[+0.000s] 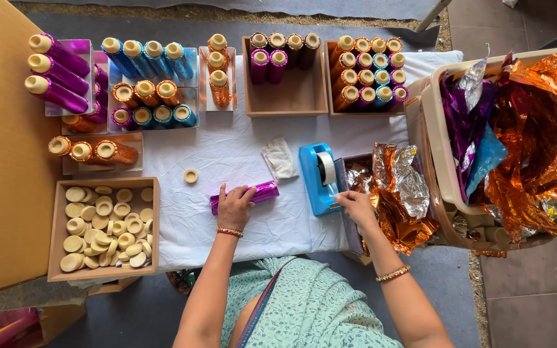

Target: The person wraps cylindrical candle bodies in shiny metallic foil, secures the wrapping with tape, and then places a small wooden cap on the top. They repeat this process for multiple candles, organizing the finished items into wooden boxes on the table.

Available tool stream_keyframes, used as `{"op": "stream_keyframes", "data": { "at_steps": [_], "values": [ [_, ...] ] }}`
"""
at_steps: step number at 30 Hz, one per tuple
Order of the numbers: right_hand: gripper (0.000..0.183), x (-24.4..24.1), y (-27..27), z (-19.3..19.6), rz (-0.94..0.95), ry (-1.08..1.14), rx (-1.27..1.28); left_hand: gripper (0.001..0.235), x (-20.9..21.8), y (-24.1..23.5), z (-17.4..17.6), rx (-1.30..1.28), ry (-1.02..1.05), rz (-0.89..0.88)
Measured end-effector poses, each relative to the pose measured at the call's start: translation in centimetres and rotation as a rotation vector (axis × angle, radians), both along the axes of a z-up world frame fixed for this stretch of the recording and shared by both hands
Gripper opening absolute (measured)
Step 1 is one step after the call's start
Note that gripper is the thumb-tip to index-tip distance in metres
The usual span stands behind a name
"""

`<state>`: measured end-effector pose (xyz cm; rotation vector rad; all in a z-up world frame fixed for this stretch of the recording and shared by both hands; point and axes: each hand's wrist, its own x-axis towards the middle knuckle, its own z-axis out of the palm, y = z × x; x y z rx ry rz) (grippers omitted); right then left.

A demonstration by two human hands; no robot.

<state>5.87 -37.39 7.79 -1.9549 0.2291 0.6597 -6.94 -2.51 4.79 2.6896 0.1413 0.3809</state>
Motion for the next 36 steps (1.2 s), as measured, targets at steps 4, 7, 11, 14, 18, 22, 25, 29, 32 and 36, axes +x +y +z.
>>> {"op": "stream_keyframes", "data": {
  "at_steps": [4, 7, 11, 14, 18, 22, 25, 29, 32, 36],
  "values": [
    [0.016, -0.3, 1.0, 3.5, -0.072, 0.069, 0.042, 0.049, 0.0, 0.0, 0.1, -0.005, 0.000, -0.003],
    [0.017, -0.7, 0.7, 2.5, -0.047, 0.038, 0.202, 0.049, 0.2, 0.1, 0.0, -0.005, 0.001, -0.005],
    [0.043, -1.8, 0.8, 2.6, -0.134, 0.035, 0.171, 0.050, 0.1, 0.1, 0.1, 0.001, 0.008, -0.001],
    [0.050, -2.1, 0.3, 1.9, -0.139, 0.013, 0.162, 0.050, 0.1, -0.1, 0.2, 0.002, 0.008, 0.000],
    [0.048, -2.4, 0.3, 1.8, -0.125, 0.005, 0.097, 0.050, 0.1, 0.1, 0.0, 0.004, 0.005, 0.003],
    [0.048, -2.8, 0.8, 3.1, -0.079, -0.011, -0.044, 0.050, 0.1, 0.0, 0.1, 0.002, 0.001, 0.002],
    [0.049, -2.8, 1.2, 3.6, -0.075, -0.027, -0.079, 0.050, 0.1, 0.0, 0.3, -0.002, -0.002, 0.002],
    [0.047, -2.9, 2.1, 4.8, -0.081, -0.017, -0.184, 0.051, 0.1, 0.0, 0.2, -0.002, -0.005, 0.003],
    [0.046, -2.7, 2.6, 5.5, -0.076, -0.012, -0.220, 0.051, 0.1, 0.0, 0.2, -0.002, -0.006, 0.006],
    [0.043, -3.0, 2.7, 4.7, -0.067, -0.097, -0.236, 0.051, 0.1, 0.0, 0.2, -0.002, 0.004, 0.005]
  ]
}}
